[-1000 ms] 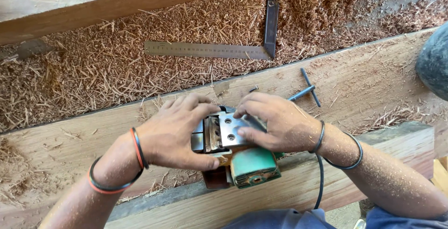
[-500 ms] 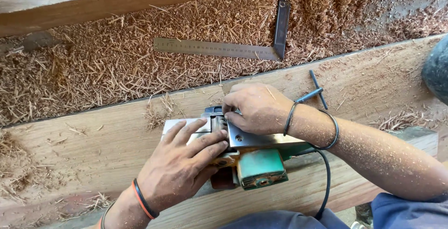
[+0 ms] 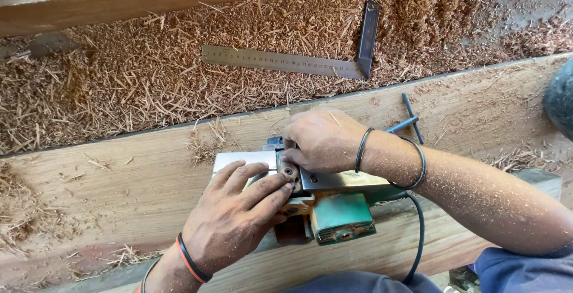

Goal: Adjusting and measuring the blades of an electric hand planer using a ruler and a T-handle wrench.

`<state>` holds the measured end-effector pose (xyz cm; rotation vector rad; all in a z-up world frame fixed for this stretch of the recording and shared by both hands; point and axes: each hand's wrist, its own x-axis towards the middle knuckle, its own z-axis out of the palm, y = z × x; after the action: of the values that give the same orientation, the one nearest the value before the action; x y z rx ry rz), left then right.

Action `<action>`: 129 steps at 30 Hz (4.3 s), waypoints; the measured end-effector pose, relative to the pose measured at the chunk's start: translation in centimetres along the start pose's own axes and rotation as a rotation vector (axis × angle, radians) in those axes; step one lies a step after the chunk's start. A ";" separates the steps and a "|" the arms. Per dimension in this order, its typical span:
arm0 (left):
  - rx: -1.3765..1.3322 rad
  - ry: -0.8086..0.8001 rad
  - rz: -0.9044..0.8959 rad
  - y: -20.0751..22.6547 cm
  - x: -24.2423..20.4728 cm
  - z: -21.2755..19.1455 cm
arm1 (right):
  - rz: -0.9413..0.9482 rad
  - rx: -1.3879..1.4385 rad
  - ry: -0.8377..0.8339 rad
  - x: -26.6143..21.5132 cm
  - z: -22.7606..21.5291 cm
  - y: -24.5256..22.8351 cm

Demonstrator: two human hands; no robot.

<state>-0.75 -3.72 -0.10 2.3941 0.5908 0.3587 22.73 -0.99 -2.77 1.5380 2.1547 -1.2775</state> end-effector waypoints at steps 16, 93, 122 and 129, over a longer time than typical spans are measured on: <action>-0.008 0.006 -0.003 -0.2 -0.1 0.1 | 0.076 0.185 -0.096 0.5 -0.2 0.8; -0.149 0.061 -0.067 -0.9 0.0 -1.6 | -0.390 -0.136 0.399 -9.9 0.7 -3.0; -0.274 -0.037 -0.149 -3.2 0.4 -0.8 | -0.334 -0.160 0.258 -8.0 -0.5 -3.1; -0.287 -0.021 -0.143 -3.2 0.5 -0.6 | -0.269 -0.188 0.298 -8.2 -0.3 -2.7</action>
<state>-1.64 -0.93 -1.62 2.0667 0.6500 0.3320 24.06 -6.50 3.71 1.4782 2.6579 -0.9240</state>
